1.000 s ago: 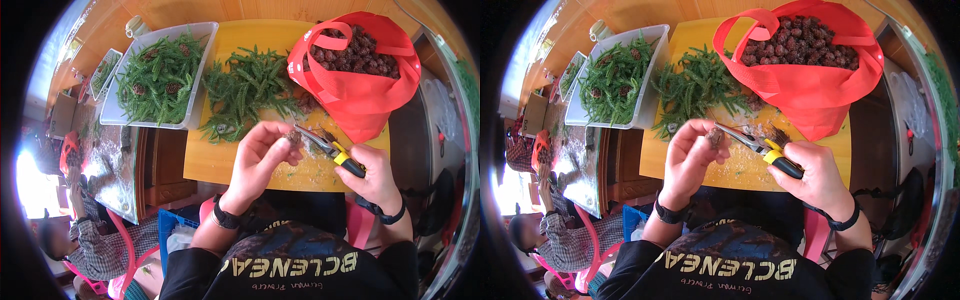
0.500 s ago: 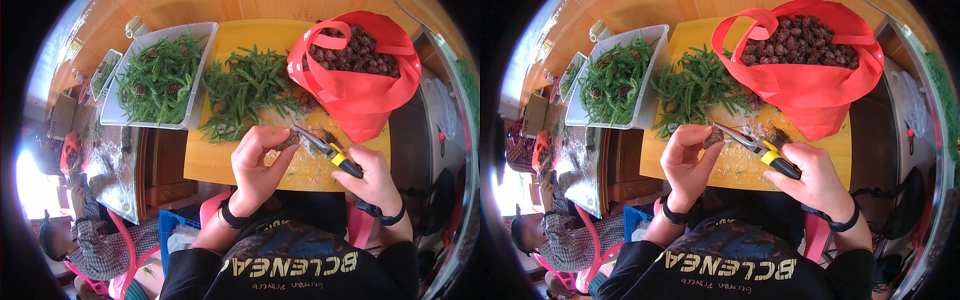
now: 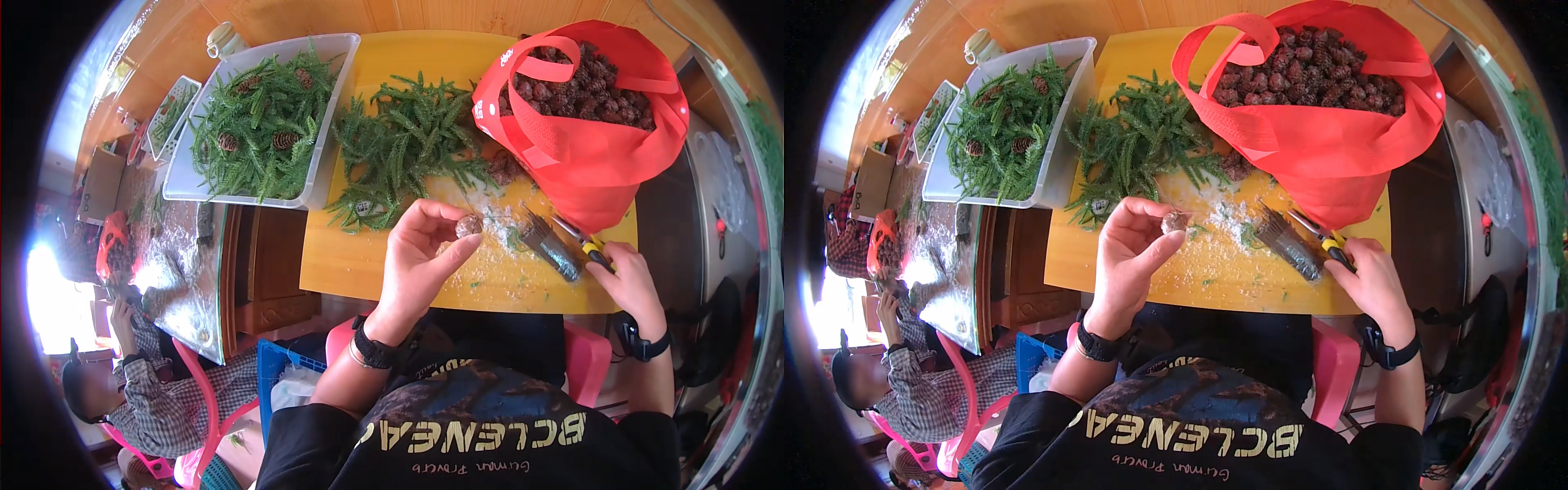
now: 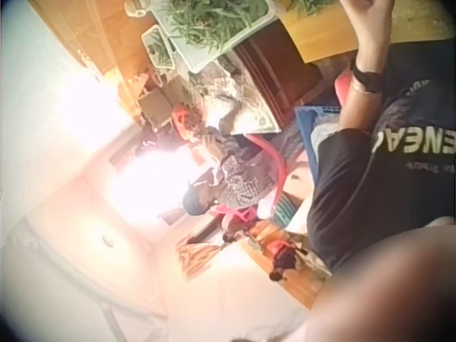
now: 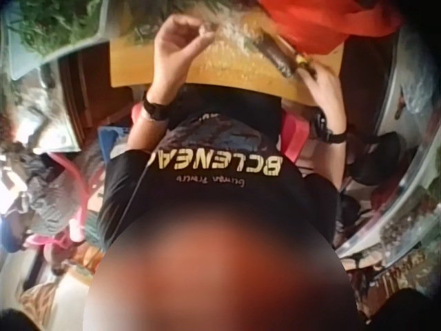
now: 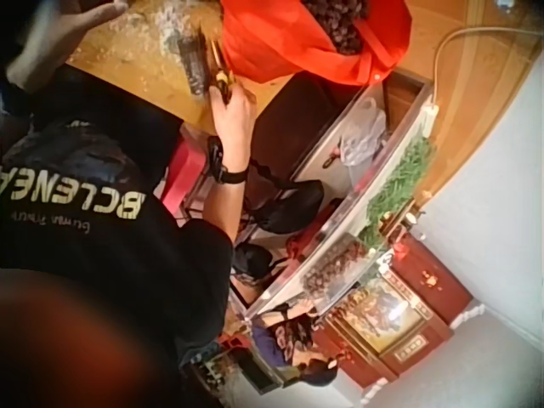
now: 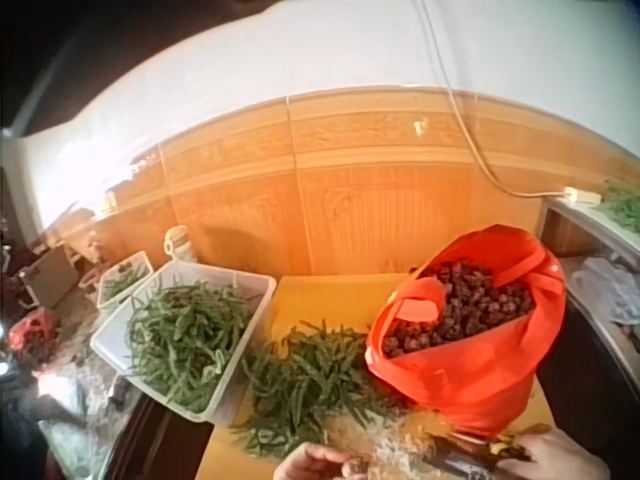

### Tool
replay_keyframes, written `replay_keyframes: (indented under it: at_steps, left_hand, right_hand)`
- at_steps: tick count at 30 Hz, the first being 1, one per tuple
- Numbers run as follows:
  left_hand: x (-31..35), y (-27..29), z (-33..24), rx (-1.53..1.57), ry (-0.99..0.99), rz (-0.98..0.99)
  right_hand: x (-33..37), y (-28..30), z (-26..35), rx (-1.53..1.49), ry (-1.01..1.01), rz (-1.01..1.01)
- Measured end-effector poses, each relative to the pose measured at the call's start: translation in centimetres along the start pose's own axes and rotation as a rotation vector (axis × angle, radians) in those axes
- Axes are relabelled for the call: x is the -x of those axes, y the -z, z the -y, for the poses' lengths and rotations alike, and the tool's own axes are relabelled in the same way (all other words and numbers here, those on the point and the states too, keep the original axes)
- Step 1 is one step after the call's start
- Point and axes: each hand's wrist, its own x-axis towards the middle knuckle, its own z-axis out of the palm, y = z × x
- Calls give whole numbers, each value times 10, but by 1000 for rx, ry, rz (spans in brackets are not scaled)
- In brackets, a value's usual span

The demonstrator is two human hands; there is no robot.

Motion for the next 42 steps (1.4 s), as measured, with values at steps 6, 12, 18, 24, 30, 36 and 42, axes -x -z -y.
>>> replay_keyframes:
  at_steps: [6, 12, 18, 24, 30, 36, 42]
  left_hand:
    - [0, -1, 7, -124, -5, 64]
    - [10, -14, 16, -17, 50, 144]
    - [7, -7, 11, -569, -142, 122]
    - [-4, 13, -3, -796, -308, 178]
    - [-31, 40, 2, -1245, -303, -44]
    - [-66, 48, 23, -1405, -242, -33]
    - [-77, 45, 4, -1249, -422, -162]
  right_hand:
    - [-5, 13, 23, 185, 107, 116]
    - [-22, 17, 99, -475, 317, 159]
    - [-42, -20, 121, -810, 321, 201]
    - [-48, -49, 119, -887, 197, 151]
    - [-44, -58, 103, -1122, 113, 96]
    - [-41, -56, 97, -1152, 159, 87]
    - [-44, -54, 90, -1156, 178, 83]
